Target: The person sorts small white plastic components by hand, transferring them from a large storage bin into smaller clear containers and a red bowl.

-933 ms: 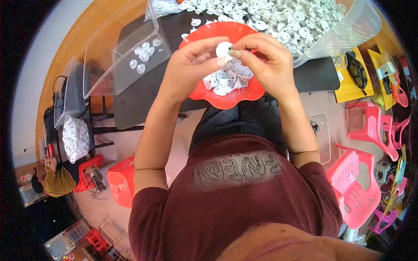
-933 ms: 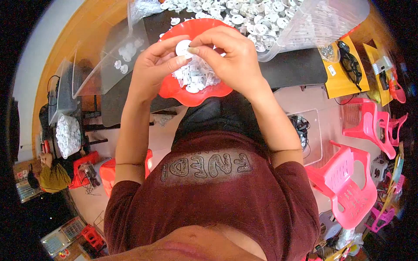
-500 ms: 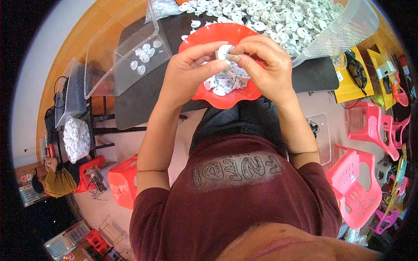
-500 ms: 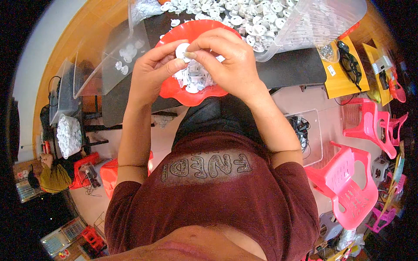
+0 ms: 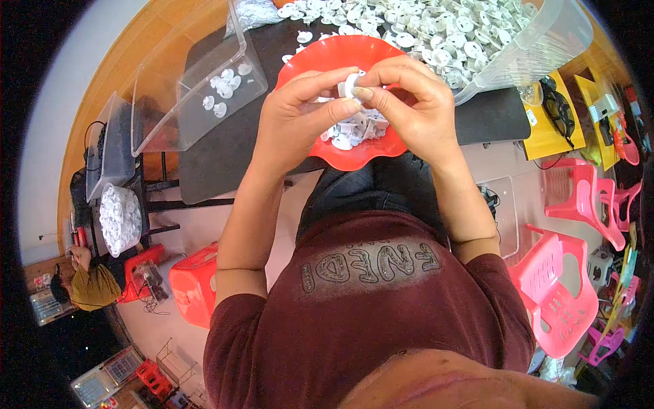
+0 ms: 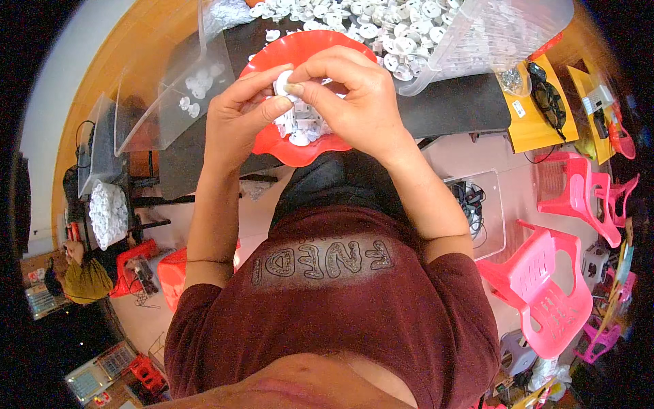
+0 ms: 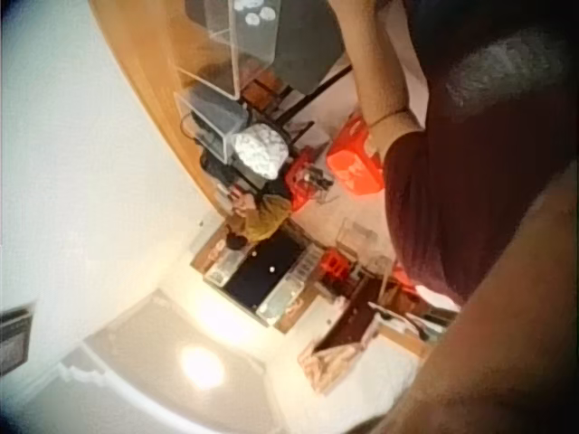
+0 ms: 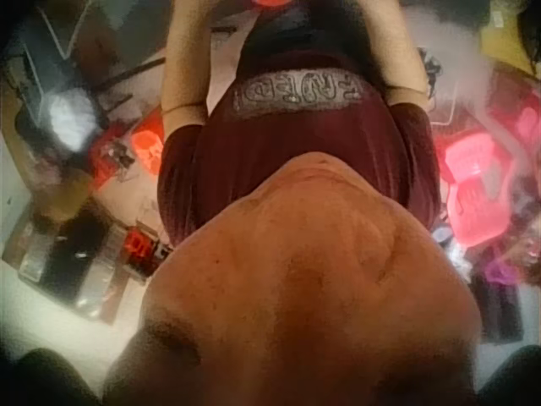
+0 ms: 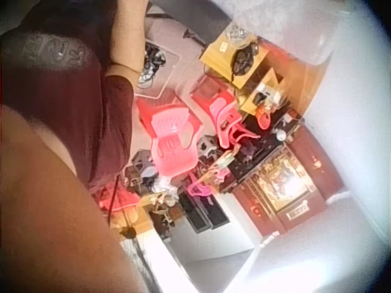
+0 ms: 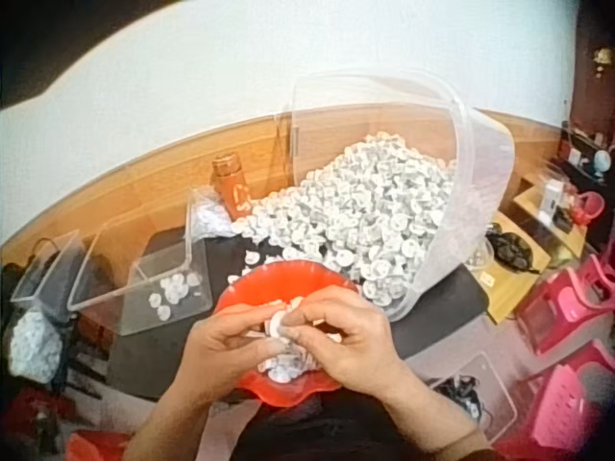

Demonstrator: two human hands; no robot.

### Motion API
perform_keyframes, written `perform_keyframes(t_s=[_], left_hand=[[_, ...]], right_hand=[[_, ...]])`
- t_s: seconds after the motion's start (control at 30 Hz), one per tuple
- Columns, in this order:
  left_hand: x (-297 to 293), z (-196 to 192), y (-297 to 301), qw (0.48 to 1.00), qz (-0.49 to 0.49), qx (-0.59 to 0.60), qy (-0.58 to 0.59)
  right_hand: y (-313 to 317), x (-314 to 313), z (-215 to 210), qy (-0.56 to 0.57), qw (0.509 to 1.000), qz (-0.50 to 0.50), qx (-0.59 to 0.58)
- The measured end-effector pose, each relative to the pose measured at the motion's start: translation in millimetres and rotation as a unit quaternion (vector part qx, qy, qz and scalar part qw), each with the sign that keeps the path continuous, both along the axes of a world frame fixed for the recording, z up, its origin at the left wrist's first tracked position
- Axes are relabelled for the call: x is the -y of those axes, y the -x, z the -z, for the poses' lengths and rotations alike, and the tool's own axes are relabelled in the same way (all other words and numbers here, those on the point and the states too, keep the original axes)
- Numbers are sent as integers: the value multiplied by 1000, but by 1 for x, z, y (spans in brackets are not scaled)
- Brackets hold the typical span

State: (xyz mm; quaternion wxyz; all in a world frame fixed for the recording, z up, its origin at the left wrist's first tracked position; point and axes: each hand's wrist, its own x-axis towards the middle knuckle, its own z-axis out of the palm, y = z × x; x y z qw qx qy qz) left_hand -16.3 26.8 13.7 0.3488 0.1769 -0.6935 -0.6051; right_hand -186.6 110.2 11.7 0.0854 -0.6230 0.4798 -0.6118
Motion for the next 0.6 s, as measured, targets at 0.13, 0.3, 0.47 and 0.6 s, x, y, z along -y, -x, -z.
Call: perform_keyframes(t_s=[0.13,0.3,0.47,0.6], left_hand=[[-1,1,2,999,-19,-27,35],[-7,-1,5,989,37,-96,-102],[-7,6,6,992,12,-101,-70],[-7,5,4,997,-5,-58,-46]], right_hand=[[-3,-2,0,-53,991,-64,108],[-3,-3,4,-109,952,-143,249],[-4,-2,8,-104,955,-142,238],[-9,-3,7,-92,968,-103,211]])
